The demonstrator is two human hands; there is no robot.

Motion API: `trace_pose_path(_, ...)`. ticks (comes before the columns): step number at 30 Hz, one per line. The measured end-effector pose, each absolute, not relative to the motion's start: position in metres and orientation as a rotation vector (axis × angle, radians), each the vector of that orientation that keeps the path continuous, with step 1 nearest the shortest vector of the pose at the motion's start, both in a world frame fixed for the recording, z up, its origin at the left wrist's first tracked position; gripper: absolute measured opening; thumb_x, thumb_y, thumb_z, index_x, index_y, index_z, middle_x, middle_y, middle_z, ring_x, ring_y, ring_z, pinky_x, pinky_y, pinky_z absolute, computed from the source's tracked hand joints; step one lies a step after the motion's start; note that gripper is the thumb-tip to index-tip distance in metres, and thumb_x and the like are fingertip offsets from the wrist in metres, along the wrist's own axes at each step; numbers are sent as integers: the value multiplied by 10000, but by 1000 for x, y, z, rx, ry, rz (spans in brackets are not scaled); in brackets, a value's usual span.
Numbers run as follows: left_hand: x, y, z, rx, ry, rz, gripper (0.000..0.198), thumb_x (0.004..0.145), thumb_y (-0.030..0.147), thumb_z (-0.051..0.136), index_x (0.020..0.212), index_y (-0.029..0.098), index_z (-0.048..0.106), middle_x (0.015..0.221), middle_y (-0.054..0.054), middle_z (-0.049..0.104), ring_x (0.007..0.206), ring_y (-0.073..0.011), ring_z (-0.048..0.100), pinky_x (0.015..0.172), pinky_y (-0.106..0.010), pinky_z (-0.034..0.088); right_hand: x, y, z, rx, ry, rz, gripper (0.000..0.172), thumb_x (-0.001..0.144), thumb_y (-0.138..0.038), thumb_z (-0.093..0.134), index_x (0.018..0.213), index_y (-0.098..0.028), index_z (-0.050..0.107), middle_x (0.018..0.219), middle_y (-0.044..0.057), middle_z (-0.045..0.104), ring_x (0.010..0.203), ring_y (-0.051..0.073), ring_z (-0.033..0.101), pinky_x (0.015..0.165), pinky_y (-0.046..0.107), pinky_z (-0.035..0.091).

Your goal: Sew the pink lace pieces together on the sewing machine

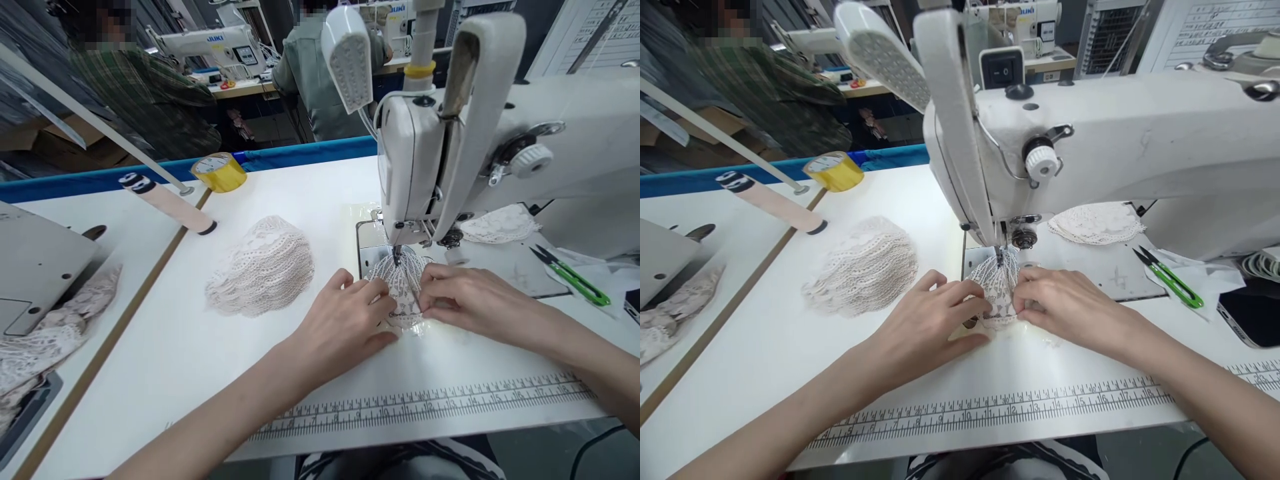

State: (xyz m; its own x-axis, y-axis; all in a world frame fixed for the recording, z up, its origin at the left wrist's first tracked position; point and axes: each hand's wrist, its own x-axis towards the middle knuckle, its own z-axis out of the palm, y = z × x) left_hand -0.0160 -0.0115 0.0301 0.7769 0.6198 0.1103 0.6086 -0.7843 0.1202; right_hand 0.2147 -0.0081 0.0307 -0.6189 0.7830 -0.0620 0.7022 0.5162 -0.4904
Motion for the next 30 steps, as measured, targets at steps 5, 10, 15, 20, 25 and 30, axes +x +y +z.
trace_pose_path(5,-14,-13,27,2606,1148,330,218,964,187,391,902,176,600,860,-24,664,685,-136,589,635,-276,411,218,-6,29,-1355,-2360,939,213,940,-295,421,850,-210,594,658,-14,616,536,113,559,509,231,387)
trace_pose_path(10,-8,-6,40,2343,1257,300,144,954,240,411,969,188,544,745,5,632,621,-136,577,539,-241,399,215,-6,32,-1425,-2284,876,264,929,-400,462,996,-203,624,734,10,656,639,141,613,545,236,421)
trace_pose_path(15,3,18,45,2424,1170,239,287,813,121,547,1089,168,610,882,-30,639,666,-137,580,573,-241,410,210,-7,23,-1352,-2373,465,265,916,-267,478,1073,-212,684,857,48,663,608,132,583,519,248,390)
trace_pose_path(20,4,38,42,2326,1075,267,196,812,158,555,630,158,628,687,5,538,566,-95,476,522,-230,355,208,-5,17,-1318,-2219,170,281,938,-254,461,1026,-224,726,693,25,647,559,130,553,506,252,353)
trace_pose_path(25,-4,41,42,2131,923,295,271,881,313,542,689,162,658,695,10,481,592,-94,457,558,-238,381,206,-1,15,-1341,-2239,164,280,934,-331,494,978,-204,739,545,-2,587,463,120,488,430,242,273)
trace_pose_path(30,-9,30,36,2176,874,314,411,945,358,452,627,155,613,721,-6,494,613,-102,489,568,-248,414,205,-6,16,-1332,-2275,214,190,897,-253,557,982,-253,728,715,-17,696,542,117,571,472,236,330)
